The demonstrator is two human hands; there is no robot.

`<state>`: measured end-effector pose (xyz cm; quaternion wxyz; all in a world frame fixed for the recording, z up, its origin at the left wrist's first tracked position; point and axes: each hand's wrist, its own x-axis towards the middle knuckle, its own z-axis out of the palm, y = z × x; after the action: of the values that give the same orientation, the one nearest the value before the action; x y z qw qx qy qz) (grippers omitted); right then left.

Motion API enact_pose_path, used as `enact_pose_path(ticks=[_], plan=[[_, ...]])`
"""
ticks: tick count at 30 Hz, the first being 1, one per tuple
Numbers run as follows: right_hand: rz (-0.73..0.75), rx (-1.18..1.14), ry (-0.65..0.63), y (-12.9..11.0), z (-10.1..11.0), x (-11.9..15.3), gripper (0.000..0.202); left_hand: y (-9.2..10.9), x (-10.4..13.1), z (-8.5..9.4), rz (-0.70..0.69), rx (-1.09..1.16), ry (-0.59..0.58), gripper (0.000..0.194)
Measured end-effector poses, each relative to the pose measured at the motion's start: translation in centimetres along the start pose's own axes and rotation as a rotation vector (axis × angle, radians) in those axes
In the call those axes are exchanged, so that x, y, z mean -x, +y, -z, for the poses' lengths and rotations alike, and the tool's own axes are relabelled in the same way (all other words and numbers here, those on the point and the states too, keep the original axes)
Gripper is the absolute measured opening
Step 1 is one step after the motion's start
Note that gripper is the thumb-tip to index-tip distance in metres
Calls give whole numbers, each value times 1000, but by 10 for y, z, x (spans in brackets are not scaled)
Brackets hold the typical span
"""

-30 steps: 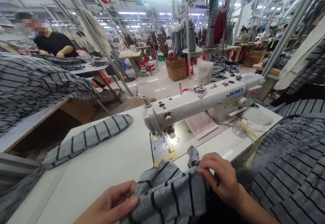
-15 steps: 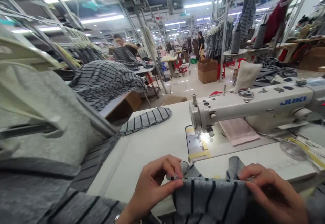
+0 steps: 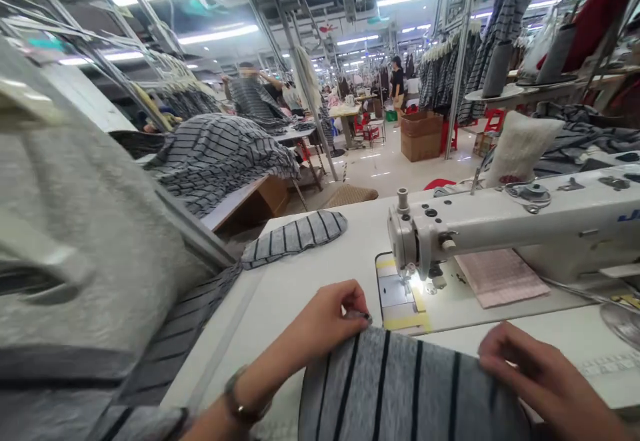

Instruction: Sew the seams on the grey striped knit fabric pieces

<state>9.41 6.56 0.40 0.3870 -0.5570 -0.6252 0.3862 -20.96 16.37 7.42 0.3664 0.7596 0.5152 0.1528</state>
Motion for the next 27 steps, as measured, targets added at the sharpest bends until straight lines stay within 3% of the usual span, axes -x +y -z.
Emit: enact_pose_path(ticks=[2,4,8,12,14,19,27], plan=[[-38,99,72,13,-5,-16,32,-23,-34,-24,-87,-83,-24,4],[-22,204,108,28,-9,-24,28,-43,-53,-46,-163,-104,-49,10],[78,352,33,47,-9,-36,23,-64,-46,-69,-288,-220,-4,23],[172,501,-65,54,12,-67,16,-64,-24,-85,-499,-659,142,30],[227,607,-91,58,29,-87,20,-60,-24,-97,-541,-768,174,34],[171,923,-92,64,63,-123,22,-49,-49,-118,-561,-713,270,36],[219,1014,33,72,63,-122,23,-49,-66,-117,-631,-707,452,34]])
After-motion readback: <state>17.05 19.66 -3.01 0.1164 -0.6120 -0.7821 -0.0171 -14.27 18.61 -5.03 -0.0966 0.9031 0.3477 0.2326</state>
